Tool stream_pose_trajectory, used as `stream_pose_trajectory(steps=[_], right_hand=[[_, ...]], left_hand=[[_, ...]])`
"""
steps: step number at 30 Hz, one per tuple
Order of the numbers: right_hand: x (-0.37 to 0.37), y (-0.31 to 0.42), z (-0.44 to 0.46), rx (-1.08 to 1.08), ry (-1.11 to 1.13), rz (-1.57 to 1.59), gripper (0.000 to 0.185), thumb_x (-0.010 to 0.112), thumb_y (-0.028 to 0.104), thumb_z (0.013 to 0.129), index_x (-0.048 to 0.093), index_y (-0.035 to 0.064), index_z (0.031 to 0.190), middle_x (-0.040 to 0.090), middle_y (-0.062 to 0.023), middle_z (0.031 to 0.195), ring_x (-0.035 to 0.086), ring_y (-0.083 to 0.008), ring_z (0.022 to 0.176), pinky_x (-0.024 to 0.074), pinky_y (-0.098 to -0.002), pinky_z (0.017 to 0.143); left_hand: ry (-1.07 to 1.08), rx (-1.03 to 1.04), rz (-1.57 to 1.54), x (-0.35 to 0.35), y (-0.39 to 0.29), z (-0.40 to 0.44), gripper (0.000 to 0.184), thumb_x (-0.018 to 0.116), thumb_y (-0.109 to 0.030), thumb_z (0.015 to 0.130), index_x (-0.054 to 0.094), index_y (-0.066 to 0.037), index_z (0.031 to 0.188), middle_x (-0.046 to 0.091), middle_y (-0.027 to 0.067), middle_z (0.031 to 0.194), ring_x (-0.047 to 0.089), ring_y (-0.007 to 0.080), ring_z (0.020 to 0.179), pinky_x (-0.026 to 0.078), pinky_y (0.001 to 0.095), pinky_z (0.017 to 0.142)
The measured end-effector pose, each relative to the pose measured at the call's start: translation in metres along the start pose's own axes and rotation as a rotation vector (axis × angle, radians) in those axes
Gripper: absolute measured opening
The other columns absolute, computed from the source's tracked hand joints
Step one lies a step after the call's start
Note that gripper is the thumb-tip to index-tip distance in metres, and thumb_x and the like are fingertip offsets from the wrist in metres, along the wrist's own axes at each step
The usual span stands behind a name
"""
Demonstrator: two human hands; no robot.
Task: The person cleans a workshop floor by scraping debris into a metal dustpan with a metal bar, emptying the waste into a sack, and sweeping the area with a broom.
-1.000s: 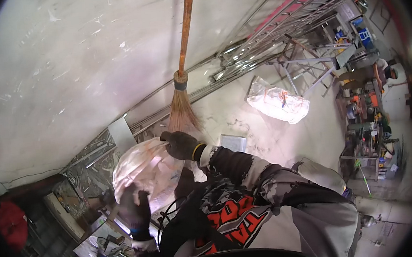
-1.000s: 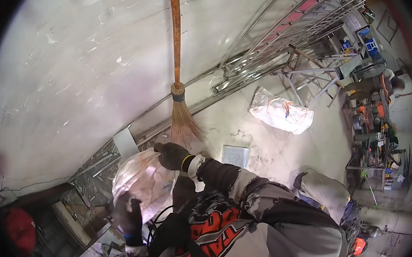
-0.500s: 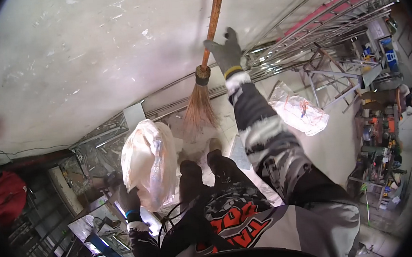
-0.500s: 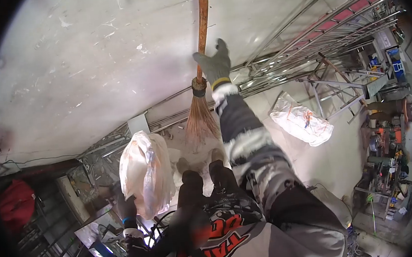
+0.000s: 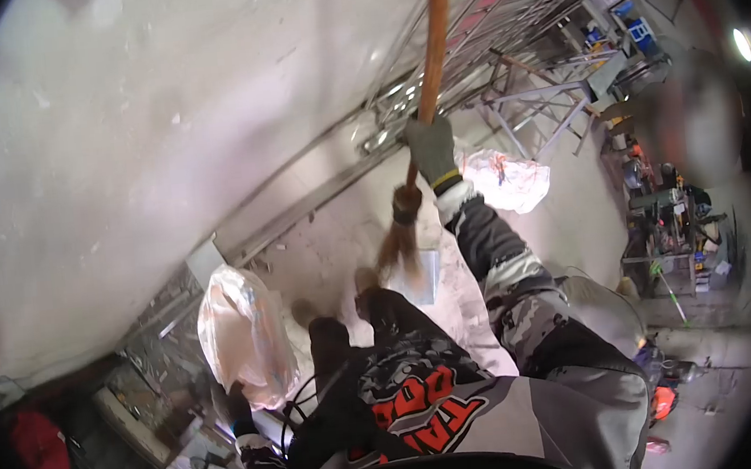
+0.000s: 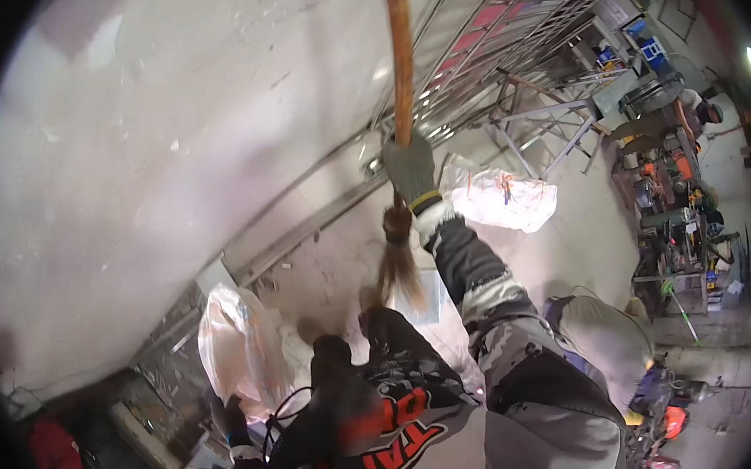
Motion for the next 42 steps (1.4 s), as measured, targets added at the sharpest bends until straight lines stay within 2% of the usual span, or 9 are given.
stream_pose_trajectory(steps=[2, 10, 22, 29, 32, 34, 35, 37, 42], right_hand=[[-0.006, -0.047, -0.013, 0.058, -0.032, -0.185, 0.041, 0.070, 0.040, 0.079, 0.064, 0.0005, 0.086, 0.065, -0.0169, 0.072, 0.064, -0.0298, 0.068, 0.0492, -0.0408, 0.061], [-0.040, -0.068, -0.003, 0.059, 0.042, -0.082, 0.019, 0.062, 0.020, 0.075, 0.060, 0.0016, 0.078, 0.060, -0.0107, 0.063, 0.061, -0.0231, 0.060, 0.0463, -0.0356, 0.057], [-0.057, -0.113, 0.095, 0.151, 0.193, 0.406, 0.014, 0.066, 0.018, 0.082, 0.058, 0.0095, 0.074, 0.055, -0.0011, 0.060, 0.055, -0.0126, 0.054, 0.0446, -0.0312, 0.049], [-0.034, -0.085, 0.187, -0.538, 0.161, -0.745, 0.009, 0.066, 0.015, 0.072, 0.065, 0.0073, 0.075, 0.065, -0.0100, 0.066, 0.064, -0.0285, 0.063, 0.0506, -0.0399, 0.058], [-0.011, -0.094, 0.221, 0.242, 0.147, 0.112, 0.007, 0.067, 0.013, 0.069, 0.066, 0.0106, 0.076, 0.066, -0.0101, 0.070, 0.065, -0.0320, 0.069, 0.0514, -0.0415, 0.063], [-0.002, -0.096, 0.243, -0.557, 0.094, -0.355, 0.008, 0.069, 0.013, 0.069, 0.063, 0.0065, 0.071, 0.065, -0.0087, 0.065, 0.065, -0.0273, 0.067, 0.0510, -0.0414, 0.067], [-0.002, -0.058, 0.227, -0.740, 0.204, -1.061, 0.036, 0.074, 0.018, 0.069, 0.064, 0.0008, 0.099, 0.068, -0.0189, 0.088, 0.067, -0.0308, 0.086, 0.0511, -0.0417, 0.080], [0.015, -0.050, 0.228, 0.026, 0.120, -0.073, 0.032, 0.066, 0.023, 0.075, 0.062, -0.0033, 0.091, 0.065, -0.0099, 0.072, 0.064, -0.0260, 0.066, 0.0509, -0.0387, 0.063], [0.067, -0.133, 0.193, -0.131, 0.171, -0.194, 0.100, 0.077, 0.036, 0.071, 0.023, -0.0065, 0.144, 0.036, -0.0276, 0.144, 0.034, -0.0347, 0.136, 0.0317, -0.0352, 0.111]], left_hand=[[-0.264, 0.315, -0.146, 0.048, 0.145, 0.050, 0.055, 0.070, -0.009, 0.082, 0.046, 0.009, 0.128, 0.059, 0.0207, 0.117, 0.055, 0.0211, 0.107, 0.049, 0.0361, 0.087], [-0.070, -0.020, 0.111, 0.025, -0.044, 0.014, 0.064, 0.068, -0.036, 0.076, 0.054, 0.011, 0.117, 0.059, 0.0295, 0.114, 0.055, 0.0412, 0.107, 0.041, 0.0451, 0.094], [-0.335, 0.119, 0.016, 0.073, -0.109, -0.019, 0.030, 0.068, -0.009, 0.074, 0.058, 0.005, 0.098, 0.065, 0.0173, 0.088, 0.059, 0.0233, 0.081, 0.049, 0.0391, 0.075], [-0.050, -0.080, -0.055, 0.115, -0.116, 0.023, 0.034, 0.067, -0.018, 0.077, 0.058, 0.006, 0.100, 0.063, 0.0149, 0.086, 0.058, 0.0237, 0.082, 0.048, 0.0372, 0.072], [-0.132, -0.127, 0.028, 0.181, -0.079, 0.084, 0.036, 0.067, -0.021, 0.076, 0.056, 0.006, 0.097, 0.062, 0.0176, 0.089, 0.062, 0.0291, 0.078, 0.050, 0.0405, 0.070], [-0.088, -0.317, -0.213, 0.207, -0.094, 0.104, 0.037, 0.067, -0.020, 0.077, 0.055, 0.006, 0.100, 0.062, 0.0185, 0.092, 0.061, 0.0292, 0.078, 0.051, 0.0415, 0.066], [-0.054, -0.519, -0.446, 0.227, -0.099, 0.108, 0.039, 0.066, -0.019, 0.077, 0.053, 0.006, 0.103, 0.062, 0.0194, 0.095, 0.061, 0.0293, 0.078, 0.052, 0.0424, 0.062], [-0.004, -0.403, -0.609, 0.269, -0.047, 0.163, 0.043, 0.065, -0.013, 0.078, 0.048, 0.006, 0.113, 0.058, 0.0199, 0.098, 0.060, 0.0343, 0.086, 0.055, 0.0504, 0.061], [-0.111, -0.234, 0.100, 0.268, -0.091, 0.279, 0.081, 0.075, -0.039, 0.068, 0.049, 0.016, 0.120, 0.056, 0.0319, 0.121, 0.059, 0.0368, 0.105, 0.046, 0.0395, 0.093]])
Point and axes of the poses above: each hand's wrist, its own z-axis towards the middle knuckle, its own x-axis out of the palm, y = z × x, the point moved 3 cm from there along z, towards the middle knuckle
